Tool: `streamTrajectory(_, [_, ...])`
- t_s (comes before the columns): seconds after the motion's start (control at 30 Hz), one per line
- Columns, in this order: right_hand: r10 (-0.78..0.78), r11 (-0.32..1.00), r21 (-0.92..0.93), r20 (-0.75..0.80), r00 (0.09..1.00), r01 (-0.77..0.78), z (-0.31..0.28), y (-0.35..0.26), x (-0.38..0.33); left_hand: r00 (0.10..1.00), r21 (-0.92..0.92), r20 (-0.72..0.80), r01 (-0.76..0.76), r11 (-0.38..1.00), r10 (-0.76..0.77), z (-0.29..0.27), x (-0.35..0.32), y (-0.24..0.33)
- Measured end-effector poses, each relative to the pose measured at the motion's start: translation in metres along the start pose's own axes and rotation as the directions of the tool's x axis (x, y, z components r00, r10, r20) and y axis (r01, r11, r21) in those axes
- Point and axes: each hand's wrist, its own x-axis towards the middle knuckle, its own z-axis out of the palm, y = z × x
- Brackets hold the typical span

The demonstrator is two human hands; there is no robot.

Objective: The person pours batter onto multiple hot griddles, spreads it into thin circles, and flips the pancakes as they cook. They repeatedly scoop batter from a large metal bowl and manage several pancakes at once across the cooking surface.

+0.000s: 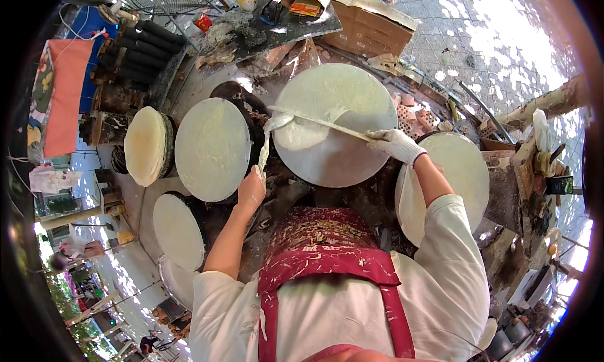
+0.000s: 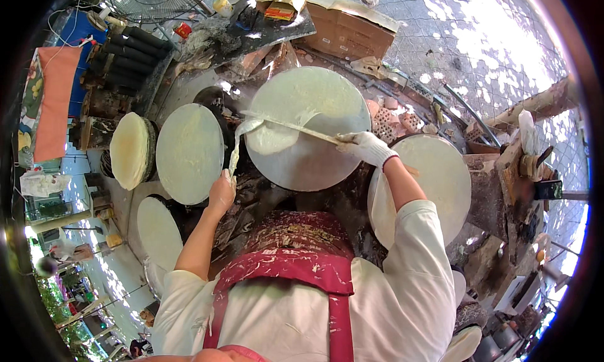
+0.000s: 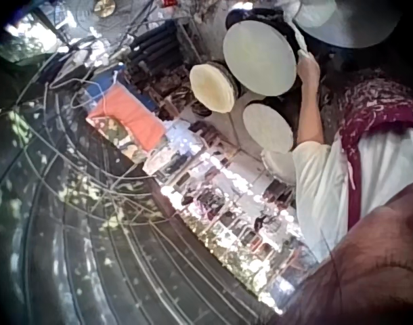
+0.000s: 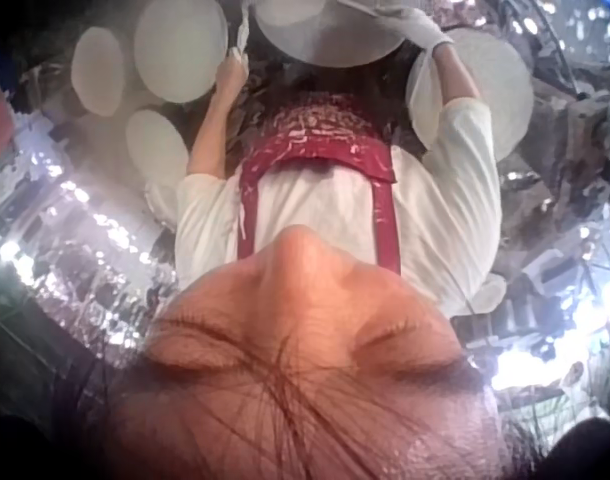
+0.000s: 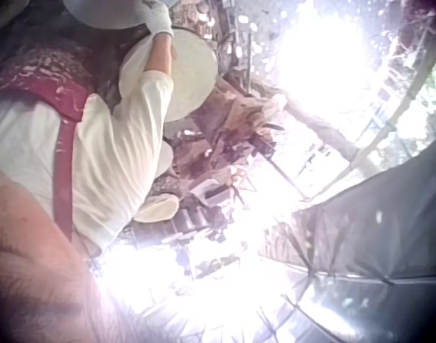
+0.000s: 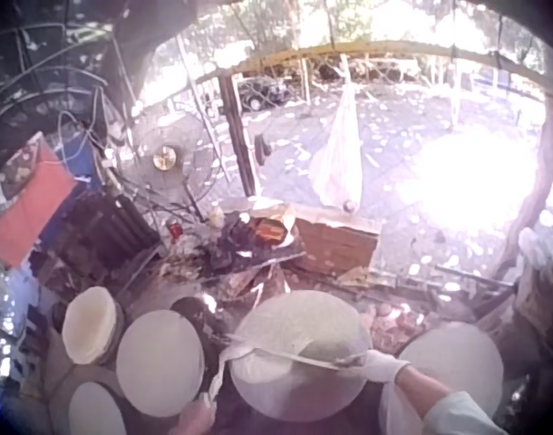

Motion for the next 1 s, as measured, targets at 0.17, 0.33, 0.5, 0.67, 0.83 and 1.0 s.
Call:
streamTrajectory(0.17, [0.288,0.935,0.176,0.13,0.949,-0.308,0.024,-0.018,-0.056,0.991,-0.003,0.077,-0.112,0.994,0.112,0.001,-0.065,-0.022])
streamTrajectory(0.33, [0.245,0.675,0.719,-0.009,0.97,-0.163,0.087,-0.002,-0.134,0.96,-0.083,0.2,-0.182,0.98,0.195,0.031,-0.103,-0.025])
streamTrajectory(0.5, [0.378,0.251,0.948,0.09,0.922,-0.196,0.202,-0.047,-0.13,0.868,-0.567,0.161,-0.308,0.764,0.469,-0.035,-0.064,-0.051])
streamTrajectory(0.67, [0.56,0.378,0.91,-0.079,0.824,-0.17,0.309,-0.133,-0.007,0.918,-0.846,-0.226,-0.351,0.402,0.326,-0.047,-0.049,-0.115])
streamTrajectory(0.83, [0.483,0.875,0.34,-0.621,0.617,-0.344,0.398,-0.071,0.059,0.959,-0.964,0.023,-0.054,0.262,0.284,-0.079,-0.052,-0.142])
streamTrajectory(1.0, [0.577,0.809,0.445,-0.725,0.377,-0.385,0.364,-0.053,-0.006,0.97,-0.973,0.001,-0.056,0.225,0.243,-0.062,-0.071,-0.167])
